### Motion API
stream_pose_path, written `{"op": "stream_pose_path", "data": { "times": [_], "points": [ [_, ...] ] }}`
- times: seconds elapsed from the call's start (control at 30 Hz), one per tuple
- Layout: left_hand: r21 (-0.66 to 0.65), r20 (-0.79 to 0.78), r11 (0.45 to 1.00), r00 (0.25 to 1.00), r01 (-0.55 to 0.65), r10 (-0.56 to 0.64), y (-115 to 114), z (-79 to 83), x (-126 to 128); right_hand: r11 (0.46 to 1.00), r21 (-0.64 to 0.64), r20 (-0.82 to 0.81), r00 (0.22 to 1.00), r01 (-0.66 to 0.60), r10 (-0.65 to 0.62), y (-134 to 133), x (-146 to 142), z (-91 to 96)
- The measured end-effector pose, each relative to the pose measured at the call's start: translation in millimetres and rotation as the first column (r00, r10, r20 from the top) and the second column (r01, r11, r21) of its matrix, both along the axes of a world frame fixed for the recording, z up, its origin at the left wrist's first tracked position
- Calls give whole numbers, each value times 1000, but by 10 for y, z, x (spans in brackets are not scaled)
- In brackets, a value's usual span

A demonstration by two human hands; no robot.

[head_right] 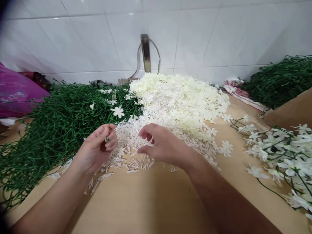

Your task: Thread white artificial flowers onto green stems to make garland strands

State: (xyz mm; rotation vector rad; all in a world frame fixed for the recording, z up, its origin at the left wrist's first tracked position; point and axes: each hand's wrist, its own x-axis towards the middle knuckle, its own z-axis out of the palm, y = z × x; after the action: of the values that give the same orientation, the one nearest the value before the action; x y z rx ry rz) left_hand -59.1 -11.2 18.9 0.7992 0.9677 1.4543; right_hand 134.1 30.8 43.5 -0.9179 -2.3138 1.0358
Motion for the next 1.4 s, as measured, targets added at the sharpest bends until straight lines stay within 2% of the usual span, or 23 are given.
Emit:
{"op": "stream_pose_path", "data": {
  "times": [0.07,0.13,0.17,0.27,0.37,0.47,0.6,0.67,0.77,0.83,0.87,0.93,1.0,1.07,1.17,1.27,1.33,1.4],
  "points": [
    [-2,66,1000,998,-24,24,17,1,-20,974,176,188,976,-144,110,-97,-85,-83],
    [-10,41,1000,999,-30,30,17,-8,-8,903,318,352,920,-289,171,-176,-164,-183],
    [-10,-9,1000,1000,-28,27,12,-16,7,873,365,411,897,-325,162,-198,-195,-232],
    [27,-251,1000,968,-10,16,-14,-40,68,844,420,486,868,-333,101,-182,-233,-339],
    [44,-472,999,882,32,-8,-41,-61,125,876,414,421,905,-247,57,-79,-196,-362],
    [35,-573,998,819,58,-28,-62,-85,159,932,359,246,969,-52,-40,43,-115,-325],
    [50,-642,995,766,90,-37,-85,-115,169,966,162,38,977,202,-211,176,0,-273],
    [49,-702,988,709,144,-69,-101,-118,174,971,25,-61,970,236,-235,222,38,-268],
    [59,-804,935,572,350,-164,-120,-99,183,964,-164,-190,952,212,-241,261,60,-279],
    [117,-860,878,490,464,-145,-117,-82,178,958,-218,-240,941,186,-238,273,61,-288],
    [153,-880,864,464,480,-102,-109,-77,169,958,-227,-250,940,176,-232,277,61,-294],
    [228,-897,884,441,407,28,-80,-79,140,959,-228,-251,941,171,-228,284,60,-304],
    [284,-890,922,431,262,152,-42,-100,106,960,-213,-234,945,179,-229,291,59,-314],
    [320,-871,937,432,140,233,-9,-136,82,964,-176,-220,947,199,-236,296,60,-318],
    [302,-873,949,425,86,239,15,-194,79,964,-102,-209,942,245,-262,299,63,-316],
    [244,-904,966,379,79,197,17,-231,103,950,-40,-189,931,310,-312,299,68,-319],
    [226,-925,972,325,58,195,31,-226,130,936,-11,-176,921,351,-347,300,68,-327],
    [216,-951,976,236,44,200,74,-191,178,927,14,-166,915,376,-368,298,63,-334]
  ]
}}
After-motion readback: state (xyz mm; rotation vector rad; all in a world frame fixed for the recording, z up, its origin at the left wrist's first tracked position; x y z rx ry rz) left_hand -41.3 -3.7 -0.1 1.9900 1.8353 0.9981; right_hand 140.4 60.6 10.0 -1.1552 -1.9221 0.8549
